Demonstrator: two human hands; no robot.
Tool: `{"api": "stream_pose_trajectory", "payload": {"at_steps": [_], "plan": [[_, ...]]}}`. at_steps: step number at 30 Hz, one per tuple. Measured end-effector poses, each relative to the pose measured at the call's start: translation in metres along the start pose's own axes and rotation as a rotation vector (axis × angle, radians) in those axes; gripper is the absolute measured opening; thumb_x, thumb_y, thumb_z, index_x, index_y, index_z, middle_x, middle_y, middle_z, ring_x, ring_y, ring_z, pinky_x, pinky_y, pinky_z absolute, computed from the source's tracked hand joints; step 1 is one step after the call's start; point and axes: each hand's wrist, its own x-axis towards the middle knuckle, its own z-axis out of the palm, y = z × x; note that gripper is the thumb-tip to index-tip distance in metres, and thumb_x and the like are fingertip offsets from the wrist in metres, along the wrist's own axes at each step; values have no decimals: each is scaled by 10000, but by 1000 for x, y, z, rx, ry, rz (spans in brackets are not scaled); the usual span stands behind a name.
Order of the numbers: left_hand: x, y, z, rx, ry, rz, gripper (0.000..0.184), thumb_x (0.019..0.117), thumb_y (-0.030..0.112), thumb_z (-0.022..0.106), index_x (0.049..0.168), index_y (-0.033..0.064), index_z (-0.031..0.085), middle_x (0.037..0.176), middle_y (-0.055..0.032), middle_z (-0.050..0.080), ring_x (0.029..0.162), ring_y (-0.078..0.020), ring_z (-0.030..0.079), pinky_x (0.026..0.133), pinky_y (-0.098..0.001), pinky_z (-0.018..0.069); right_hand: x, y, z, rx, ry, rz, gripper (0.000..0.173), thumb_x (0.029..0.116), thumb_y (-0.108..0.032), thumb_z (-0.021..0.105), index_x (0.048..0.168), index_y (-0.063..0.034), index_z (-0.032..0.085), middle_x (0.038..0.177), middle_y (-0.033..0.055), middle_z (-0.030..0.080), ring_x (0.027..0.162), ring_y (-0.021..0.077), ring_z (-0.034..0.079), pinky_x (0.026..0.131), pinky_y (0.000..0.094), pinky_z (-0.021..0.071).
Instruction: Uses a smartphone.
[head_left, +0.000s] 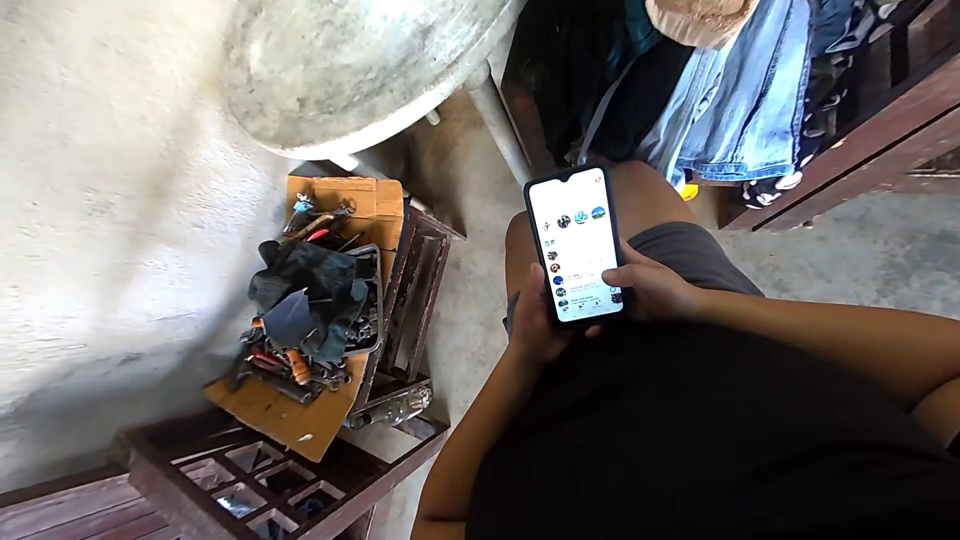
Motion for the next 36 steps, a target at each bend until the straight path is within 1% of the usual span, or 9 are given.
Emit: {"api": "stream_pose_trajectory", "payload": {"at_steps": [6,8,10,13,18,22,28,32,36], "plan": [[0,-1,0,-26,4,-14,458,924,621,600,1132,232,719,1063,-51,769,923,-153,747,731,-317,619,0,0,-1,19,-14,1,405,1006,-132,423,1371,-291,345,1173,-21,704,1039,180,729,754,382,656],[0,-1,0,-24,1,-16,458,938,622,577,1142,235,714,1069,-48,768,925,-150,746,732,-313,618,0,0,-1,18,-16,-1,398,1004,-139,431,1363,-292,351,1170,-23,706,1036,181,730,756,384,655],[0,-1,-1,-31,-7,-14,463,933,626,583,1148,237,715,1074,-43,768,927,-148,746,734,-310,619,0,0,0,11,-5,-1,396,999,-138,436,1354,-293,358,1159,-31,710,1028,173,732,749,379,656],[0,-1,-1,-34,-14,-8,459,925,623,598,1151,241,717,1082,-34,766,946,-142,743,761,-310,617,0,0,0,20,-7,0,390,999,-138,449,1346,-285,351,1158,-34,707,1029,168,730,751,372,654],[1,-1,-1,-24,9,-15,464,914,632,608,1145,241,704,1063,-38,767,908,-140,746,711,-301,617,-1,0,-1,15,4,15,417,989,-114,447,1356,-286,348,1164,-20,705,1034,180,731,754,386,656],[1,-1,0,-14,0,-15,476,902,645,616,1154,252,707,1068,-29,767,913,-133,745,721,-301,619,-1,0,-1,13,-8,-1,410,993,-120,455,1354,-286,357,1166,-25,707,1029,178,732,752,383,656],[0,0,0,-26,9,-25,468,913,637,606,1151,246,704,1061,-36,769,902,-135,747,709,-296,617,0,1,-2,11,-4,3,424,988,-114,459,1356,-293,348,1164,-26,708,1023,179,735,750,386,657],[1,-1,0,-31,-2,-21,464,921,637,597,1155,251,705,1072,-32,768,916,-135,746,721,-298,618,0,0,-1,26,-5,12,408,994,-117,454,1350,-288,353,1168,-24,706,1035,184,732,754,392,657],[1,0,0,-30,8,-25,466,904,635,620,1149,248,703,1065,-35,769,909,-137,747,716,-299,618,0,-1,-1,39,-1,14,408,994,-129,472,1349,-290,348,1163,-25,708,1032,187,733,753,395,657]]}}
